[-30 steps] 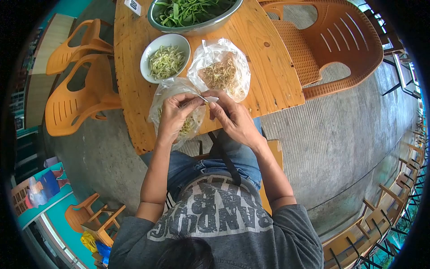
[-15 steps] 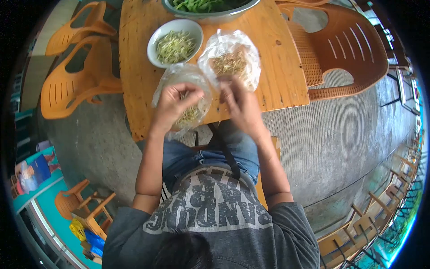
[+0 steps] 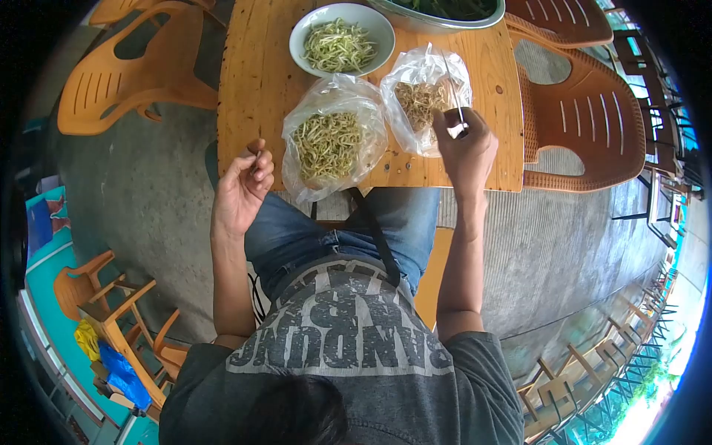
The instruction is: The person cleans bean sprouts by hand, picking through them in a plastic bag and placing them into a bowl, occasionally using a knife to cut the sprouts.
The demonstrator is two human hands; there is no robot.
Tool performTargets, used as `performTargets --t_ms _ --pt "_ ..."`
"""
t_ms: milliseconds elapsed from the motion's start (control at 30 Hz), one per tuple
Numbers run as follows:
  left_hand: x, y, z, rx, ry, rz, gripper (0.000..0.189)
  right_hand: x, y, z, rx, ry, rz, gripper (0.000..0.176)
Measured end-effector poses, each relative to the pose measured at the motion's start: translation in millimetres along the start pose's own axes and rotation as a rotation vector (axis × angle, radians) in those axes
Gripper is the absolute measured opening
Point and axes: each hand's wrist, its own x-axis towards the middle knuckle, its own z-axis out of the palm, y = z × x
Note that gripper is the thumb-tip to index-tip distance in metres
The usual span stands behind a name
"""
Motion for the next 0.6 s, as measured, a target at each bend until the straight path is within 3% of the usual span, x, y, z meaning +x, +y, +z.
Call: performTargets --t_ms 100,167,233,600 --pt "-1.2 -6.0 -3.5 -0.025 -0.026 -0.024 0.017 -13.3 -37.2 6.7 0.114 -0.119 0.013 0.011" --pt "-1.4 -6.8 1.6 -0.093 -0.072 -0.032 0.018 -25.4 -44.6 27.0 0.207 -0.223 -0.169 0.015" --pt "-1.2 -7.5 9.5 -0.097 -0.103 -0.03 0.019 -32.7 -47.5 47.6 0.199 -0.353 -0.179 0.016" --pt "-0.4 -29.5 26.2 0.133 -0.038 0.045 0.016 -34.8 -42.9 65.7 -0.012 -0.39 -0.249 0.016"
